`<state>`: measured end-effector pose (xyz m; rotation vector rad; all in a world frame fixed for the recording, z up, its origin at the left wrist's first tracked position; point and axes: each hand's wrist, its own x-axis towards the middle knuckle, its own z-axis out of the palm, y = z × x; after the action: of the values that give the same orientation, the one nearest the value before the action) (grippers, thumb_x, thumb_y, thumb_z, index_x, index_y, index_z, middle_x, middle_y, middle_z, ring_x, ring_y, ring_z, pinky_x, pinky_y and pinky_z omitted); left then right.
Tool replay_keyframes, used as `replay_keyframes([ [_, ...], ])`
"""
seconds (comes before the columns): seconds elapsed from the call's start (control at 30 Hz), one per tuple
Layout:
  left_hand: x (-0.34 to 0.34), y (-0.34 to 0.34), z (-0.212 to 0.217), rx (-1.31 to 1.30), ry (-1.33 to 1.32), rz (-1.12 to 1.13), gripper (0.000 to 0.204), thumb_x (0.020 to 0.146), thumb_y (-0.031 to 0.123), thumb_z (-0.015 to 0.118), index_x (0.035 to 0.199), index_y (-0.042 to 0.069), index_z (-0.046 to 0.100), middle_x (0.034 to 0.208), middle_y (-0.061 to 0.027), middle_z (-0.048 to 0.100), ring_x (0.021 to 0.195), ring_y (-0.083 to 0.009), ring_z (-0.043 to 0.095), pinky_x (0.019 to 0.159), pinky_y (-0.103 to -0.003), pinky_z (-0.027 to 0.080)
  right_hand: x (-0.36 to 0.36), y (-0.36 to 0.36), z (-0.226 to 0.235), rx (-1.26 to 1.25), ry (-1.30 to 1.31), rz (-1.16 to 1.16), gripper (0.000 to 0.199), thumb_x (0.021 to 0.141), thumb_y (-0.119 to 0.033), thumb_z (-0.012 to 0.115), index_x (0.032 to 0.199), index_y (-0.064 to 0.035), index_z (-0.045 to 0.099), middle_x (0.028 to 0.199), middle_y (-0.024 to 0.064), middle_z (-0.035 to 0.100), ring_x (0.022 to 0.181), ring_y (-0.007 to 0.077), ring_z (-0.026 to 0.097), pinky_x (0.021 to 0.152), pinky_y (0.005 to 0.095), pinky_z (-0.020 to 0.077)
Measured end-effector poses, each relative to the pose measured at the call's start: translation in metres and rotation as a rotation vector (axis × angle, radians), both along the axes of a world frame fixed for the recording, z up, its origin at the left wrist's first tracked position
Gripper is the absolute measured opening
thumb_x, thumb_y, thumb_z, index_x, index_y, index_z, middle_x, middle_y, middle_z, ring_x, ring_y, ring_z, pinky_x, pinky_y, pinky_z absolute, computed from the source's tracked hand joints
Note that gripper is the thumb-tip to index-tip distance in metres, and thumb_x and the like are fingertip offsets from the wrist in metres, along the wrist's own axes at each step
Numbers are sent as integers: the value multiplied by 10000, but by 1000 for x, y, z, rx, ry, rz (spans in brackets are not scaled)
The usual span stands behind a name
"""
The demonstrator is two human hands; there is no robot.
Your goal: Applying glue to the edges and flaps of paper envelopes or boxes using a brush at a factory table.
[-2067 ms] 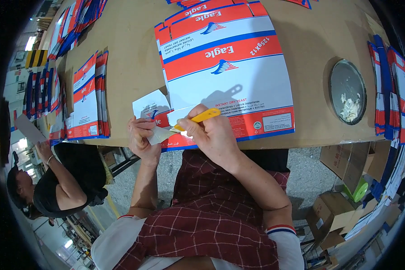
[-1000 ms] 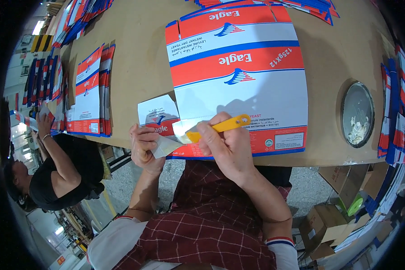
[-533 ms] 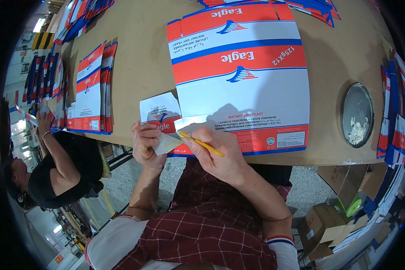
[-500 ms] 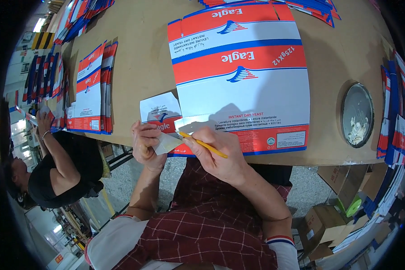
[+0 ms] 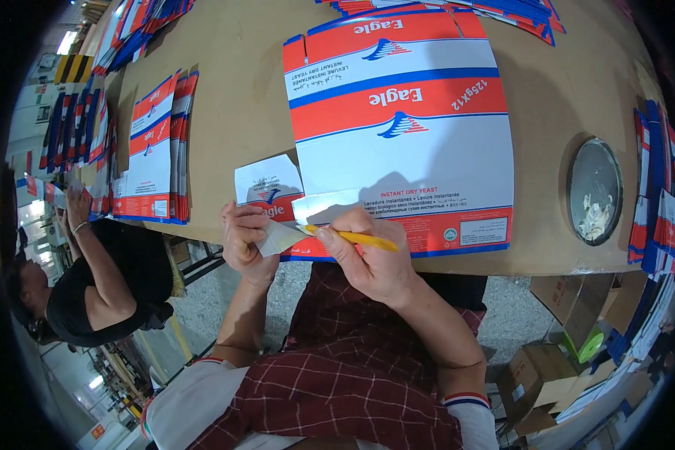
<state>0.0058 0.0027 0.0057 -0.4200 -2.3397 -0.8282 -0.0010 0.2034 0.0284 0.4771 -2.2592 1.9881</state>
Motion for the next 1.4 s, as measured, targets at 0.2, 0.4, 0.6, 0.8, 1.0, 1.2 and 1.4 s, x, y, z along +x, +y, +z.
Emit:
replay_keyframes([
  [0.2,0,1,-1,-10,7,-3,340,612,25,712,680,115,391,702,-22,583,706,-215,597,864,-435,377,-3,3,-1,84,-131,131,139,866,-115,565,814,-21,478,628,42,511,531,85,500,489,206,395],
  [0.4,0,1,0,-25,-6,2,346,602,5,712,677,114,392,703,-22,580,717,-208,597,872,-430,376,-1,7,-1,-216,-358,34,146,888,-129,531,805,-23,472,638,27,523,551,63,512,496,191,409],
  [0.6,0,1,1,-16,-15,11,342,600,3,713,663,113,396,700,-25,581,722,-208,598,866,-435,378,-6,4,-1,42,-162,151,157,889,-127,524,788,-37,443,598,34,532,514,64,510,475,188,403],
  [0.8,-1,1,-1,-7,3,8,338,608,5,712,662,112,396,690,-27,580,715,-214,599,857,-434,380,-2,8,3,-281,-360,2,125,894,-105,509,816,-40,435,605,46,539,508,69,508,478,189,407],
  [1.0,-2,0,-3,0,14,-13,341,602,5,712,664,111,393,690,-28,577,707,-215,598,856,-423,377,-4,5,-7,-133,-258,111,122,860,-77,558,827,-19,456,658,40,534,550,59,506,514,196,425],
  [1.2,-2,1,-2,9,25,-7,342,596,4,711,662,111,393,686,-25,574,697,-213,595,857,-416,375,-4,9,-1,-138,-341,147,132,798,-37,587,756,-25,463,633,10,515,560,32,464,509,202,381],
  [1.4,-2,0,-1,-1,19,-8,340,597,11,711,669,112,394,694,-25,578,701,-211,596,857,-412,372,-6,1,5,-149,-217,119,133,783,-23,576,743,-38,451,617,-9,510,543,26,444,493,190,349],
])
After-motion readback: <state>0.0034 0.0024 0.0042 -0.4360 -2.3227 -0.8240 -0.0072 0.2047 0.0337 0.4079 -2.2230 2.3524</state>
